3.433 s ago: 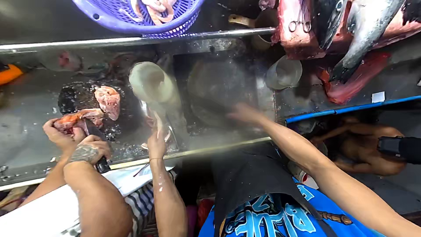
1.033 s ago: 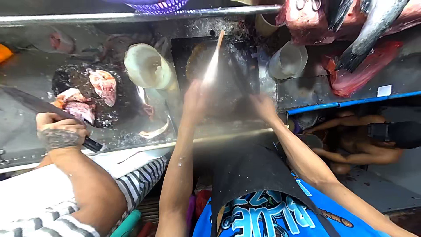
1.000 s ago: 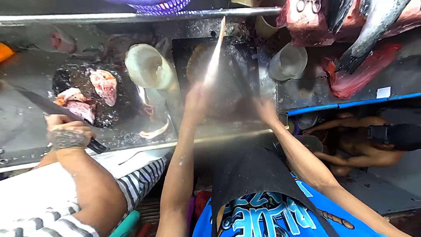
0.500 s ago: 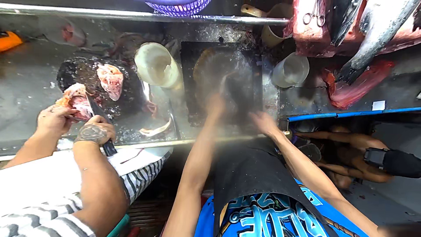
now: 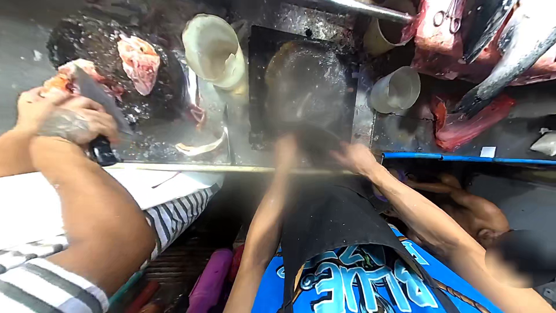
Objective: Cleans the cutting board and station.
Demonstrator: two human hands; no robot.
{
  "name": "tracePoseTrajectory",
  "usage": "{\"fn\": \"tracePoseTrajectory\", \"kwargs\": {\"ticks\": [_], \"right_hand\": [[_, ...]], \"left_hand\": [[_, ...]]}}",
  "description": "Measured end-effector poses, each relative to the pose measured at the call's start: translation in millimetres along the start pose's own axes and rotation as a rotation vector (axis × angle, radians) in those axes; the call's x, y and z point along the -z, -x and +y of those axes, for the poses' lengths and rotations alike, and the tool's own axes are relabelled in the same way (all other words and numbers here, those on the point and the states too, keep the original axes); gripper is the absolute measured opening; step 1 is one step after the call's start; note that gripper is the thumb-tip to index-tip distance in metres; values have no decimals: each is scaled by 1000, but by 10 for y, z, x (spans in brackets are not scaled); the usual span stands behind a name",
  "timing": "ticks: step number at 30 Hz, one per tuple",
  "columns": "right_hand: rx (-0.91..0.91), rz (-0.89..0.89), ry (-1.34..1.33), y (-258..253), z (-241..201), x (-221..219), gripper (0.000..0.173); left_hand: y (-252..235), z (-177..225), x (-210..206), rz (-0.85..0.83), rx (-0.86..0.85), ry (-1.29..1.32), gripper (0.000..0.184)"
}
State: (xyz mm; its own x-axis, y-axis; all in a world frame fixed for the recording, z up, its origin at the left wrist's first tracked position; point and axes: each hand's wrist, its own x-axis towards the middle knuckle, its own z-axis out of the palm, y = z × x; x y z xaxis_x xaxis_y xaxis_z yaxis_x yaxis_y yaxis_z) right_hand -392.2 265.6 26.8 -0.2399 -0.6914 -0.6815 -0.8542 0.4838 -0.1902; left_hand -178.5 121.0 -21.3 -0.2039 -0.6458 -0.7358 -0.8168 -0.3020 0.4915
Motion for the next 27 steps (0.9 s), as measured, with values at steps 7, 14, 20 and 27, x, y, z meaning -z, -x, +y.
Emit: {"fn": "tracePoseTrajectory", "kwargs": {"ticks": [7,14,20,27], "right_hand": [[-78,54,0,-129,-14,141,81],[-67,69,101,-210,-55,140,81],[-8,43,86,-7,-163,6,82],[-72,155,45,-158,-24,-37,81]], "left_hand": [[59,18,-17,95,-60,-161,51],[131,-13,-55,127,-131,-300,56],[140,-13,-19,101,-95,-310,44],[78,-130,-21,77,-117,-189,60]]}}
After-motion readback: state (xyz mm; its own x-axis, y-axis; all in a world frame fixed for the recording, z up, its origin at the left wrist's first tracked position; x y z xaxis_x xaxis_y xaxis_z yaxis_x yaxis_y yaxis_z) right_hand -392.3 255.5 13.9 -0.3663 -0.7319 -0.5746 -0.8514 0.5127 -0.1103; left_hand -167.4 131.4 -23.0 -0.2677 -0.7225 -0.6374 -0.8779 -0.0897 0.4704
